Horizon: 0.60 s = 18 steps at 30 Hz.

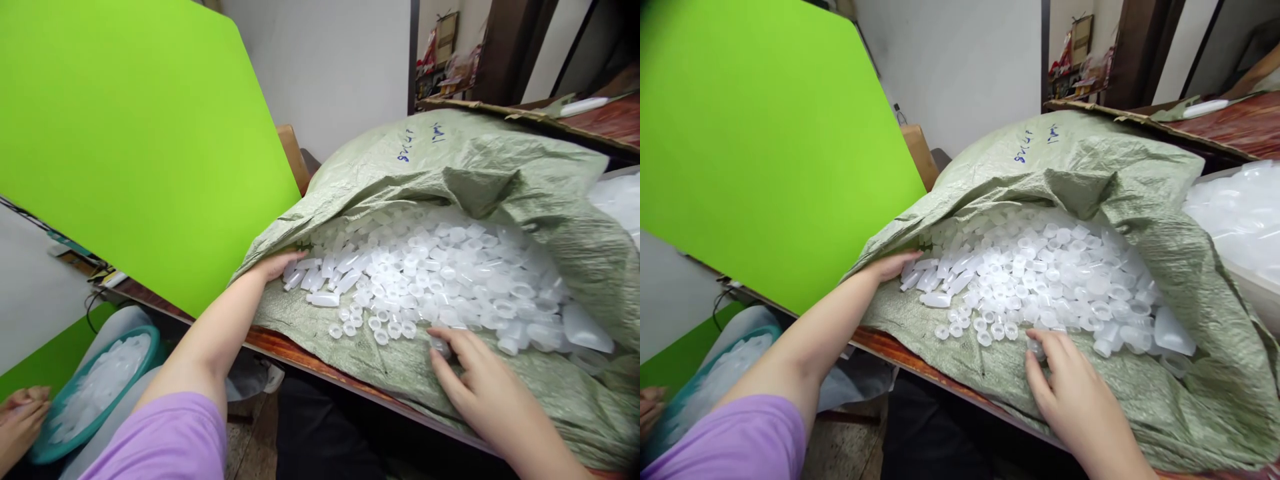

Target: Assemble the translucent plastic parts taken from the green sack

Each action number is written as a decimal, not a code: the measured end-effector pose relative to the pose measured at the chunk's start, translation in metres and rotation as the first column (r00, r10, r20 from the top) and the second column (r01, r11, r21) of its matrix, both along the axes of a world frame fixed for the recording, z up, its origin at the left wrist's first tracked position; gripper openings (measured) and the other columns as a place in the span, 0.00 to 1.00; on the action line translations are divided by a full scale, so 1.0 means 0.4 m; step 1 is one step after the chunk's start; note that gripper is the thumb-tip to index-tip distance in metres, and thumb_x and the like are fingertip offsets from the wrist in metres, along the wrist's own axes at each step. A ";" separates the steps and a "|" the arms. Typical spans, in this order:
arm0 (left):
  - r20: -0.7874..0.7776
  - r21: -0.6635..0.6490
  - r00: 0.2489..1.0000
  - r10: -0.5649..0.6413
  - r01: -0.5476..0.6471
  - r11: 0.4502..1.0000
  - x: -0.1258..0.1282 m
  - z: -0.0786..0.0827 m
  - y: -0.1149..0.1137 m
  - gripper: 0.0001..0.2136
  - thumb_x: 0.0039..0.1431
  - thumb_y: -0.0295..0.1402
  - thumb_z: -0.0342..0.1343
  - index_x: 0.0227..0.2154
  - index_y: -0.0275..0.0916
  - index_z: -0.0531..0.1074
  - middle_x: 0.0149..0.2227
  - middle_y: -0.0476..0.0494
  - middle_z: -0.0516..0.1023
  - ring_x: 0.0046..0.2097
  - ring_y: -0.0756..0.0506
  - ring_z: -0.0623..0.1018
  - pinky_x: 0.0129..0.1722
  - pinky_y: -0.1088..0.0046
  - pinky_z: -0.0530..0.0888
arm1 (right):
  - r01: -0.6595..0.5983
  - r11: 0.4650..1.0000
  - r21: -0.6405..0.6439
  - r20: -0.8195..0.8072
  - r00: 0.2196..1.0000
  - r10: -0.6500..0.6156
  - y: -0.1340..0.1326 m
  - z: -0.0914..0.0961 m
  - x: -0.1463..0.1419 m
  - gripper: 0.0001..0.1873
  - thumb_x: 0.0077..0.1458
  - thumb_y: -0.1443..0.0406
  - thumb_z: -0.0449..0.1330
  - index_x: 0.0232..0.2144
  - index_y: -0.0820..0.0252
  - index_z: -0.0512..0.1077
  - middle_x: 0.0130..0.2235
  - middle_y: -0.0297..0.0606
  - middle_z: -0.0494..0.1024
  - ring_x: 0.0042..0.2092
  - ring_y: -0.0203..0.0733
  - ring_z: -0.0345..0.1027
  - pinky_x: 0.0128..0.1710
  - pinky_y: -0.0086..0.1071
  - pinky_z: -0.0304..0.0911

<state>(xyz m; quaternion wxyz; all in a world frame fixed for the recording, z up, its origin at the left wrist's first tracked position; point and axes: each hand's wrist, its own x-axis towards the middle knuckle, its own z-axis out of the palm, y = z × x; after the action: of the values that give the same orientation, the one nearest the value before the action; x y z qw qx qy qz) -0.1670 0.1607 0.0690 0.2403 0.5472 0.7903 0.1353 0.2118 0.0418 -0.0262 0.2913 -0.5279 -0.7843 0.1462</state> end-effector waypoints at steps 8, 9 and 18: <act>-0.084 -0.086 0.947 -0.309 0.302 0.949 -0.019 -0.025 -0.030 0.48 0.39 0.33 0.58 0.63 0.38 0.38 0.64 0.34 0.49 0.61 0.38 0.59 0.55 0.66 0.62 | 0.006 0.999 -0.049 0.009 1.000 -0.006 -0.002 0.013 -0.004 0.16 0.56 0.57 0.49 0.42 0.56 0.68 0.42 0.40 0.75 0.37 0.44 0.72 0.35 0.36 0.66; -0.096 -0.100 0.946 -0.310 0.300 0.949 -0.018 -0.027 -0.025 0.49 0.38 0.31 0.58 0.63 0.37 0.38 0.63 0.33 0.50 0.60 0.38 0.61 0.55 0.66 0.63 | 0.008 0.998 -0.055 0.012 1.000 -0.007 -0.002 0.013 -0.004 0.16 0.55 0.56 0.49 0.42 0.56 0.68 0.42 0.40 0.75 0.37 0.44 0.71 0.35 0.36 0.66; -0.226 -0.043 0.920 -0.319 0.318 0.947 -0.023 -0.052 -0.001 0.45 0.37 0.35 0.58 0.62 0.38 0.46 0.62 0.36 0.55 0.59 0.37 0.62 0.55 0.67 0.62 | 0.010 0.999 -0.047 0.006 1.000 -0.010 -0.004 0.011 -0.007 0.16 0.55 0.56 0.49 0.41 0.55 0.68 0.42 0.41 0.74 0.38 0.45 0.71 0.37 0.38 0.66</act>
<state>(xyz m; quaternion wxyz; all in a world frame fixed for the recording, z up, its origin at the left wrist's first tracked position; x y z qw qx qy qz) -0.1762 0.1602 0.0482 0.1676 0.6795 0.7137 0.0280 0.2090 0.0403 -0.0219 0.2772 -0.5390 -0.7788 0.1615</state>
